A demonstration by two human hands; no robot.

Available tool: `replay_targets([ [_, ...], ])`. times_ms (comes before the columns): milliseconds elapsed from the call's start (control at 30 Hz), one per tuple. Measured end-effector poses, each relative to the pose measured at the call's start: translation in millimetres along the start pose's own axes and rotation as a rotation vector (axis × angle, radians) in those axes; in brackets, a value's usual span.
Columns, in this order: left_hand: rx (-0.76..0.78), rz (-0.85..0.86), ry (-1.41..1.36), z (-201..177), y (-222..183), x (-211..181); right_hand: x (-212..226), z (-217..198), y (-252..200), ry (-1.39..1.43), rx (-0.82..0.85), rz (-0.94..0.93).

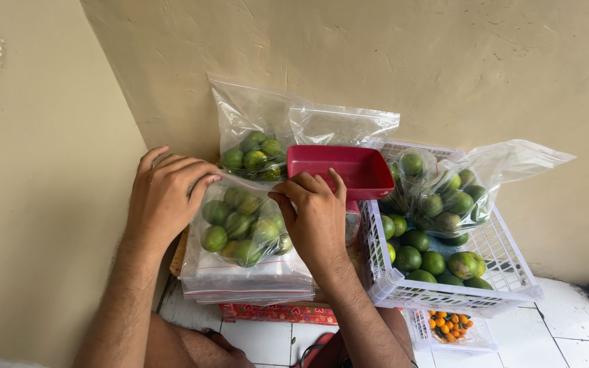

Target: Weighing green fruits on a scale and packing them into plastic zip-lock bags.

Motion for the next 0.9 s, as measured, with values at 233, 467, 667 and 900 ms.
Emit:
replay_targets([
  [233,-0.109,-0.074,0.045,9,-4,17,-1,-25,-17,0.3,-0.168,0.039],
  [467,-0.218,-0.095,0.011,2,-7,11,-32,9,-102,0.305,-0.06,0.261],
  [667,-0.236,-0.27,-0.033,6,8,9,-64,58,-157,0.207,0.272,0.394],
  [900,-0.415,-0.102,0.08,-14,36,5,-82,97,-176,-0.189,0.401,0.343],
])
Point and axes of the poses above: each hand's wrist, its own y-axis towards the middle knuckle, its own z-axis out of the palm, x = y × z, the point moved 2 cm from there along y, towards the middle knuckle, and after that the axes turned 10 degrees about z, right-handed, at the moved point
